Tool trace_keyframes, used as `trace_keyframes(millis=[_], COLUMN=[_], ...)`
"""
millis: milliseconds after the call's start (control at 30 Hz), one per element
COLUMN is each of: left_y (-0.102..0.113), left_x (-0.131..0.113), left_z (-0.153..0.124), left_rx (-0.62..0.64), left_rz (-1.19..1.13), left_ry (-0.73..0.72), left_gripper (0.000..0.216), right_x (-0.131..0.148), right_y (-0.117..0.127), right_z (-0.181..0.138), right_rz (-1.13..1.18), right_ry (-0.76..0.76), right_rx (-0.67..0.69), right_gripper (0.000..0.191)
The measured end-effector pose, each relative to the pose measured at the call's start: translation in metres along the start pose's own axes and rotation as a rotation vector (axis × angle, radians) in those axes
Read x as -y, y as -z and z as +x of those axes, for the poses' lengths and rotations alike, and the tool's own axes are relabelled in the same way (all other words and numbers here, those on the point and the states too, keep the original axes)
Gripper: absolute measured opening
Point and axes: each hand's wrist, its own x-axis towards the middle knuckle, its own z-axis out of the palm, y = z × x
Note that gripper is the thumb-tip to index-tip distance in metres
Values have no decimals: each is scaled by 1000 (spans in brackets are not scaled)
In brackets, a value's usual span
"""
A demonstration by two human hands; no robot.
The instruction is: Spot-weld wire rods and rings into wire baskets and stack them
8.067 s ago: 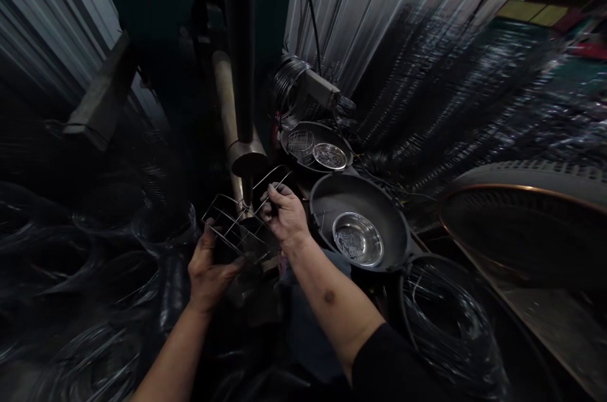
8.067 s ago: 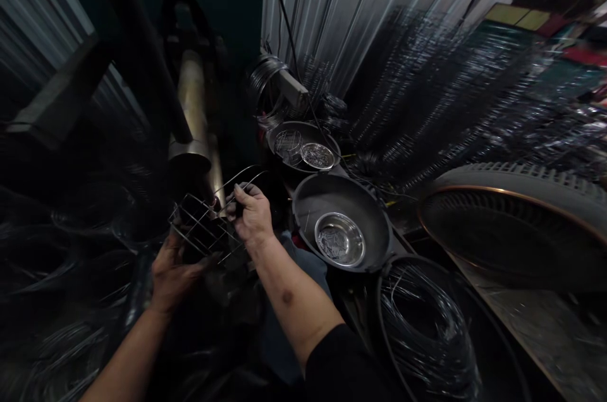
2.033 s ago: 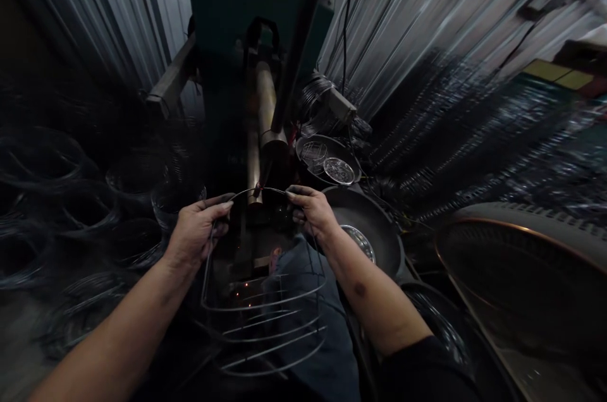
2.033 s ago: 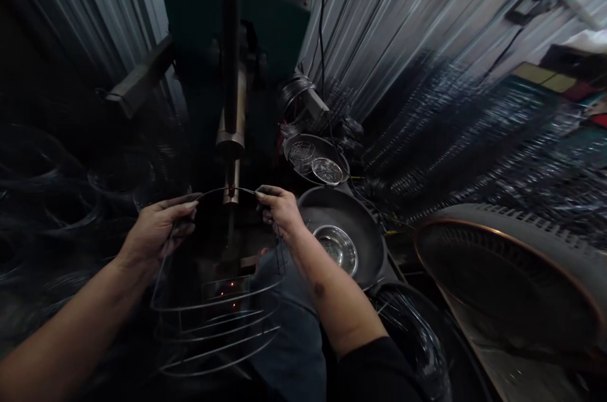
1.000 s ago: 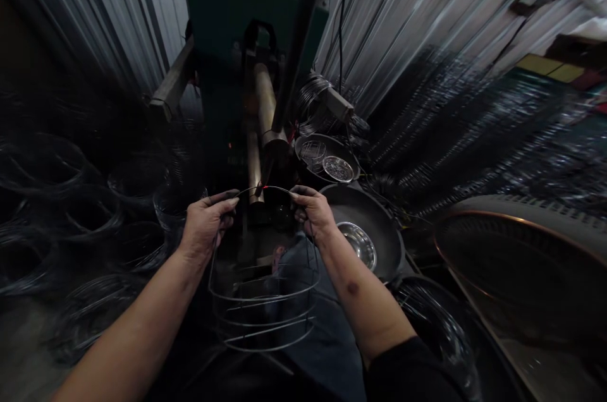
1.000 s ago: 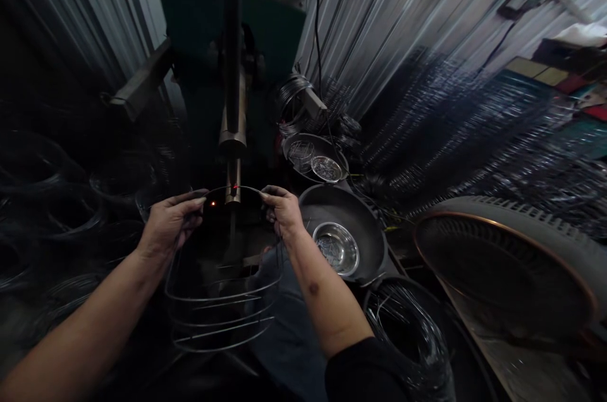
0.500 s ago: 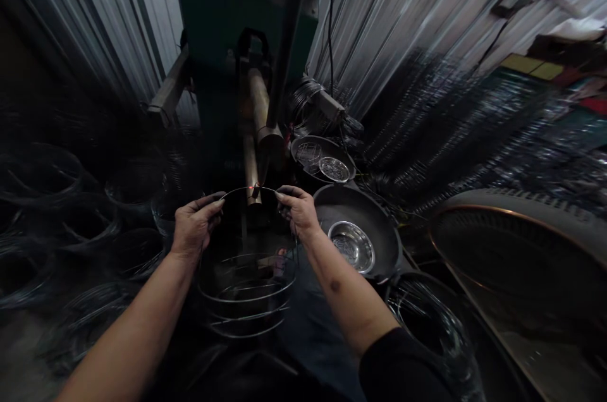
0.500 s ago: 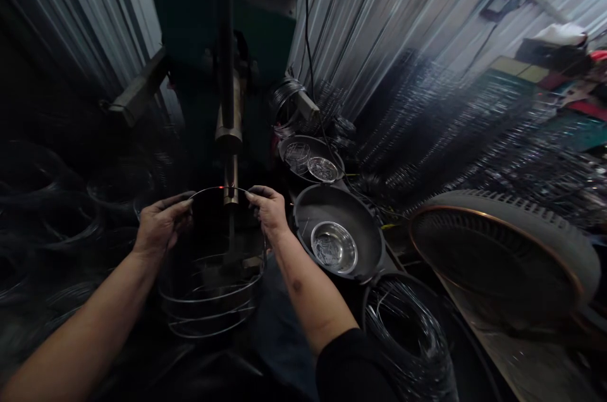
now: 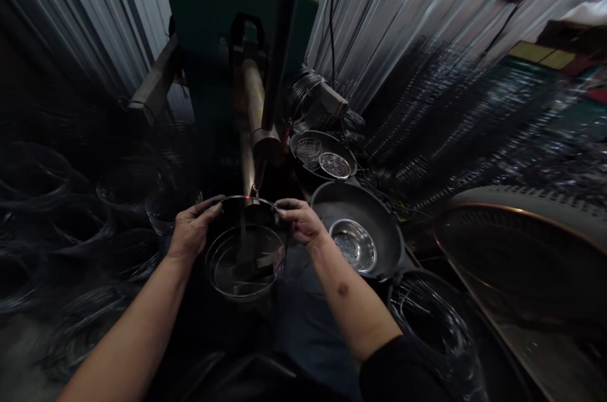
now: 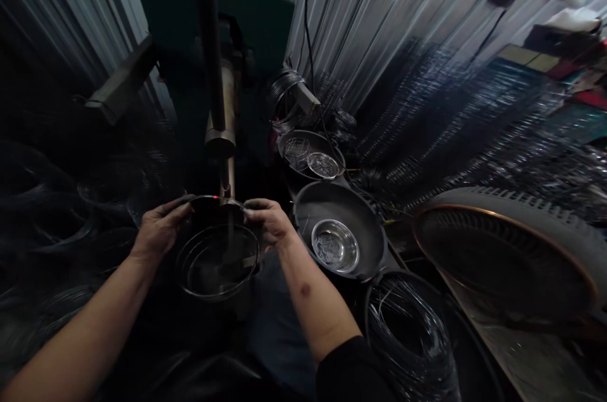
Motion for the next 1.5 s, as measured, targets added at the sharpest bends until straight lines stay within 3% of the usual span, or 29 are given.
trace_keyframes(millis=[67, 233, 500, 667, 833, 1167, 1500], left_y=[3, 5, -4, -11, -19, -24, -23], left_x=[5, 11, 8, -5, -29, -54, -56], left_z=[5, 12, 15, 11, 4, -7, -9], left_rx=[17, 43, -5, -38, -71, -80, -106], left_rz=[-4, -20, -37, -7, 81, 167, 188], left_ry=[8, 24, 32, 42, 86, 215, 246], left_gripper=[47, 44, 45, 47, 45, 34, 37], right_x=[-5, -22, -22, -11, -3, 11, 11], right_y=[-1, -7, -7, -10, -5, -1, -2], right_z=[-10, -26, -18, -12, -2, 5, 6], right_rz=[-50, -103, -84, 26, 95, 132, 149], right_ry=[-48, 2, 104, 18, 32, -50, -38], right_rx=[36, 0, -67, -82, -94, 13, 3], right_gripper=[32, 26, 25, 30, 29, 20, 18])
